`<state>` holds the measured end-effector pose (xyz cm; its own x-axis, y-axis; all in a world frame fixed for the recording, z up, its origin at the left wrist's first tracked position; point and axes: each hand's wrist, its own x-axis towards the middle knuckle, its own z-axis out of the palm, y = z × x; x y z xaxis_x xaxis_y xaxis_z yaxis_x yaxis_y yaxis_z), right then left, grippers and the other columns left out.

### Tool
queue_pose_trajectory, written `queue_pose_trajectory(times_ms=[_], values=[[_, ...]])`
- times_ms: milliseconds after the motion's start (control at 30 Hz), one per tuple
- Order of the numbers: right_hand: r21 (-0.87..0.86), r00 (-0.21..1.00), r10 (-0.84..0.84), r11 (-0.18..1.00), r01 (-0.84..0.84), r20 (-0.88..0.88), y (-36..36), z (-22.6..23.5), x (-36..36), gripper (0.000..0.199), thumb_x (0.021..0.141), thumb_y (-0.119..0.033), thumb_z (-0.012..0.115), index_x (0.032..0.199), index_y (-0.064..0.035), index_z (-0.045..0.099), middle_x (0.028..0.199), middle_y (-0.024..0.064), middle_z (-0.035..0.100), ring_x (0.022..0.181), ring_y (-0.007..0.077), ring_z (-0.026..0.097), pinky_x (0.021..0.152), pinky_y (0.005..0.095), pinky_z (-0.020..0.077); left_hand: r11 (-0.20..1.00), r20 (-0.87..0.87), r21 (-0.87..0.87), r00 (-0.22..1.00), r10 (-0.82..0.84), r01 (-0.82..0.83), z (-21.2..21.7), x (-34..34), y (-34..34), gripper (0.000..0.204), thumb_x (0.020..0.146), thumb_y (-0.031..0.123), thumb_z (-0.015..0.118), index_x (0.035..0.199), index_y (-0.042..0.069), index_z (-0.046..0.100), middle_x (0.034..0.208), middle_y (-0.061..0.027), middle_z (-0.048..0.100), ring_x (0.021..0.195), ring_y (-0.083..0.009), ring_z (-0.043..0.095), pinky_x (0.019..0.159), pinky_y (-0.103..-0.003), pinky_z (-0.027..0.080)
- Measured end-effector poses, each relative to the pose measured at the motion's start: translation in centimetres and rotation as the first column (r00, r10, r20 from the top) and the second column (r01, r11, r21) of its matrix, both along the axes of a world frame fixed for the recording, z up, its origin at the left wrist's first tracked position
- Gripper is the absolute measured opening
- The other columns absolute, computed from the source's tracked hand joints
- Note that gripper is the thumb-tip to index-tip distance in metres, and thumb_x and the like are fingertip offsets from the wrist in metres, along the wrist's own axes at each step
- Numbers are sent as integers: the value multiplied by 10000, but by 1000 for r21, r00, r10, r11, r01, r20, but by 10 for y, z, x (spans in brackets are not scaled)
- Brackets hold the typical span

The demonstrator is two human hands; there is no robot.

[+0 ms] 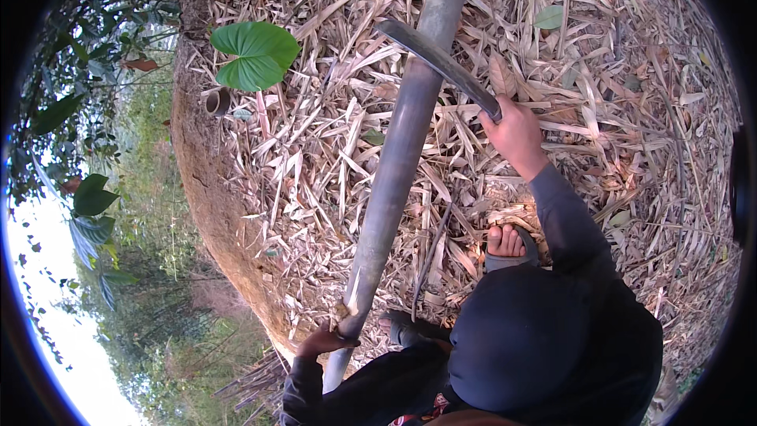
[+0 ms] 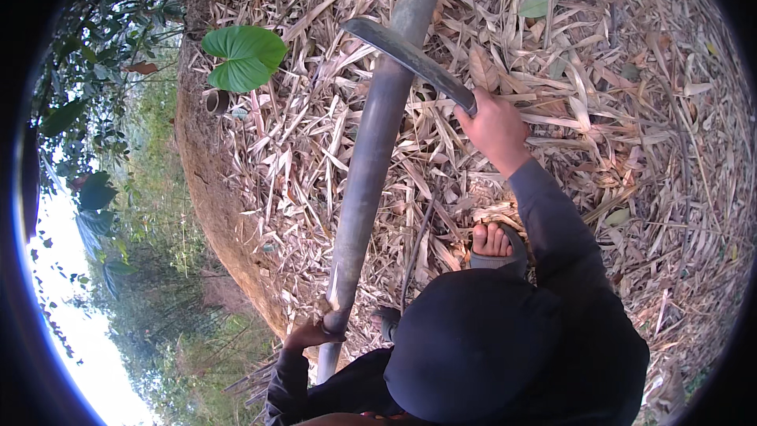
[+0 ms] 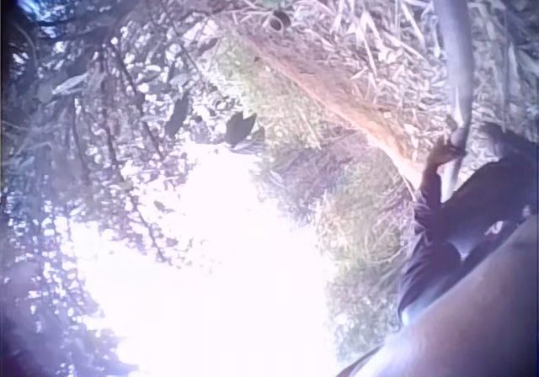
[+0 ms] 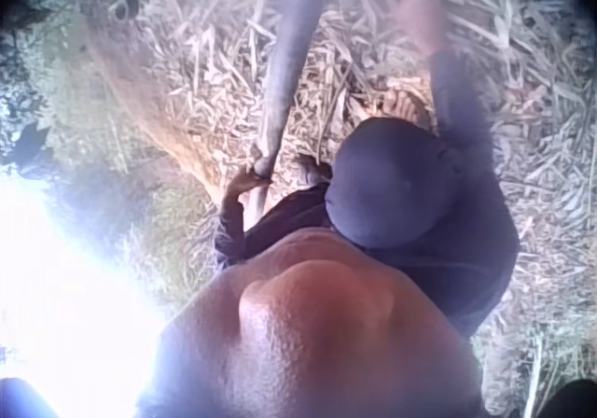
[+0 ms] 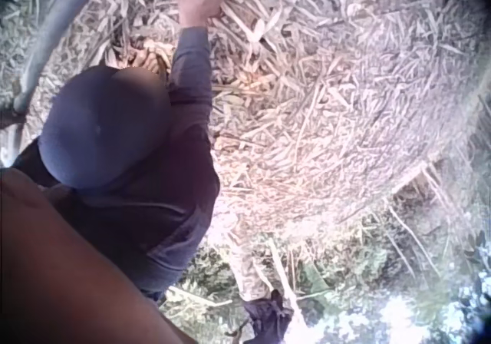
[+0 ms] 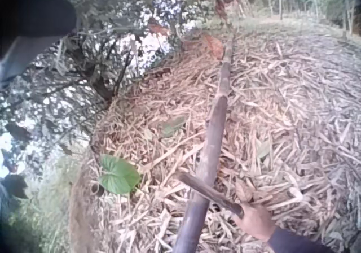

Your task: The person uses a machete to cut a long bamboo pole into smaller pieces. They hold the bamboo with one hand and strike it with the machete in the other, repeating the process to sever the pole.

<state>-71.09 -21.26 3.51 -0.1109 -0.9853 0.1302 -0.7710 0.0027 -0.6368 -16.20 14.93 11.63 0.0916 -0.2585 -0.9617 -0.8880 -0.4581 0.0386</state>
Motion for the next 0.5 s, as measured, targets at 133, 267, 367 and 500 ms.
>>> queue_pose_trajectory(times_ms=[133, 267, 367, 500], values=[[101, 999, 7, 995, -11, 40, -15, -1, -6, 329, 894, -328, 717, 929, -10, 638, 680, 173, 672, 661, 395, 681, 617, 497, 540, 855, 65, -489, 985, -159, 171, 14, -88, -41, 580, 822, 361, 812, 1215, 2, 581, 1040, -238, 702, 1008, -435, 676, 816, -494, 548], [39, 998, -14, 999, 11, 64, -15, -5, -9, 332, 903, -331, 706, 901, -5, 637, 674, 176, 666, 660, 406, 675, 631, 506, 539, 614, 59, -785, 996, -60, 83, 26, -110, -78, 409, 845, 131, 771, 1193, 18, 588, 1060, -163, 703, 940, -322, 712, 784, -412, 572], [73, 996, -10, 997, 4, 90, -15, -2, -16, 354, 892, -339, 711, 838, 3, 635, 665, 184, 659, 664, 399, 680, 643, 497, 546, 318, 55, -947, 998, 18, 46, 41, -196, -132, 386, 878, 50, 696, 1237, -3, 564, 1137, -162, 664, 1039, -308, 663, 828, -403, 556], [138, 990, -36, 990, 17, 136, -17, 0, -21, 337, 886, -308, 720, 851, 21, 657, 677, 201, 659, 664, 397, 673, 641, 473, 532, 296, 116, -949, 993, 7, 109, 8, -291, -162, 693, 824, 154, 719, 1397, -66, 398, 1306, -284, 500, 1238, -445, 498, 1090, -504, 391]])
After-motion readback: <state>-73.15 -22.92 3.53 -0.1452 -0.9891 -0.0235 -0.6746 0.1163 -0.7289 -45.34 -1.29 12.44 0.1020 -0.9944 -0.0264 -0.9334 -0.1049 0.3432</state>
